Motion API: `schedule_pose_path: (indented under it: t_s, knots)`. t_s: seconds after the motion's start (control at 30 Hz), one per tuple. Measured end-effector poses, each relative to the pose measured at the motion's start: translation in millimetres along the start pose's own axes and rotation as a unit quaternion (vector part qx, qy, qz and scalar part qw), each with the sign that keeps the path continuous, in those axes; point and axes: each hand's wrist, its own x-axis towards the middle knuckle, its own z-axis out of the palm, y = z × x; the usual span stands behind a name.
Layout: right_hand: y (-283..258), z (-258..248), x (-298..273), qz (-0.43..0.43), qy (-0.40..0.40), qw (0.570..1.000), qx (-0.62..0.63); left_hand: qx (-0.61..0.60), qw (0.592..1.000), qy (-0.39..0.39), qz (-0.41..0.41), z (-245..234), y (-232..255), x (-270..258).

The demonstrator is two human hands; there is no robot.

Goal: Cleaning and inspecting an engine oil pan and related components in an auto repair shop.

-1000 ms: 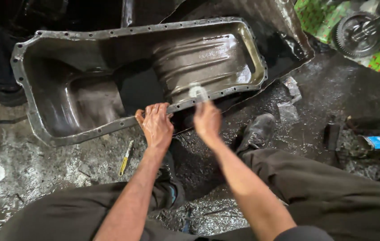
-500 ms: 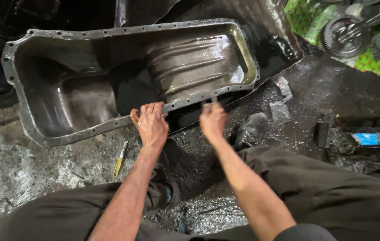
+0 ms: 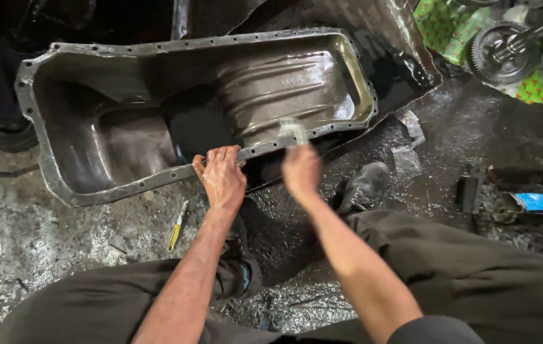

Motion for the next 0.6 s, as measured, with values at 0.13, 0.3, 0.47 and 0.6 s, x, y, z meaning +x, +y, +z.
schedule_pose_path:
  t_s: [0.13, 0.3, 0.47, 0.6]
  knots:
    - [54, 11, 25, 0.007, 0.08, 0.996, -0.038, -0.01, 1.0, 0.018, 0.008, -4, 4, 0]
    - [23, 26, -3, -0.097, 0.025, 0.994, 0.051, -0.012, 1.0, 0.023, 0.004, -2, 2, -1]
    - [31, 8, 5, -0.012, 0.05, 0.998, 0.033, 0.001, 1.0, 0.008, 0.004, -1, 0, -1]
    - [-8, 21, -21, -0.174, -0.017, 0.984, 0.024, -0.003, 1.0, 0.018, -0.005, 0, 0, -2]
